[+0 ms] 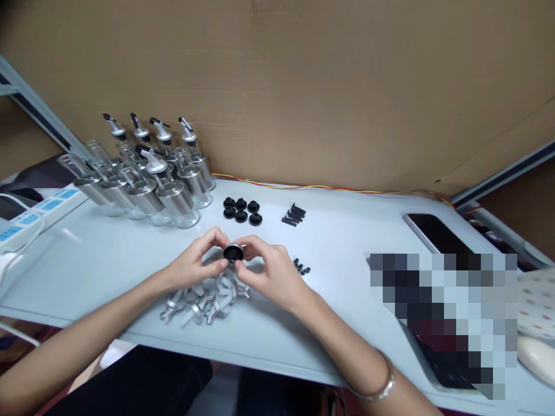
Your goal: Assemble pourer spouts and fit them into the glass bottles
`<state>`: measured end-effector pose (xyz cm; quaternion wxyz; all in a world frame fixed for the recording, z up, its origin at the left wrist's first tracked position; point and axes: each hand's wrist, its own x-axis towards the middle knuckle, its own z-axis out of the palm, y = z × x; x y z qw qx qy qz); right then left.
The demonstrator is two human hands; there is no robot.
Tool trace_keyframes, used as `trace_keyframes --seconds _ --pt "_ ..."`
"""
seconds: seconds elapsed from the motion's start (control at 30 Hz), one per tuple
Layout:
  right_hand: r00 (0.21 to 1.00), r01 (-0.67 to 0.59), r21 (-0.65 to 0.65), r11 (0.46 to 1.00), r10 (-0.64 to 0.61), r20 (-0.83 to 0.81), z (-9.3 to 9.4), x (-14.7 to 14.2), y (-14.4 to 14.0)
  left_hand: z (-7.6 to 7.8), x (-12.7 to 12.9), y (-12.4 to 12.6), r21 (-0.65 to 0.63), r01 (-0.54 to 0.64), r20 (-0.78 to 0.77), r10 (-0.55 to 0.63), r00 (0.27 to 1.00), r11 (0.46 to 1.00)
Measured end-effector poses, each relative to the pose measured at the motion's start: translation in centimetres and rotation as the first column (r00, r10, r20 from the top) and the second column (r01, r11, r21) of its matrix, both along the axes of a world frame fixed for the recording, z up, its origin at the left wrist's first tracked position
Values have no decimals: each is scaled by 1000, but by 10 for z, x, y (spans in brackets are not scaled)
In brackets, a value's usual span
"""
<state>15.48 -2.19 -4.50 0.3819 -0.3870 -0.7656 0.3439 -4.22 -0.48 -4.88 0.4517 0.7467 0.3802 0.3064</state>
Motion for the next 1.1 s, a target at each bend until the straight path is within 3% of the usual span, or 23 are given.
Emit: trace_keyframes --seconds 0.43,0.83,0.97,1.1 --pt "999 21 84 996 -18 -41 3 3 -1 -6 -2 1 41 37 145 -42 989 998" --pt "998 -4 -20 1000 3 -59 4 5 -1 -2 -3 2 211 8 159 -43 986 977" --pt "999 5 25 1000 -4 -54 2 6 1 -3 -1 2 276 -26 197 -30 980 961" --pt "1000 6 157 988 -8 10 1 7 4 -3 0 1 315 -50 229 -25 973 948"
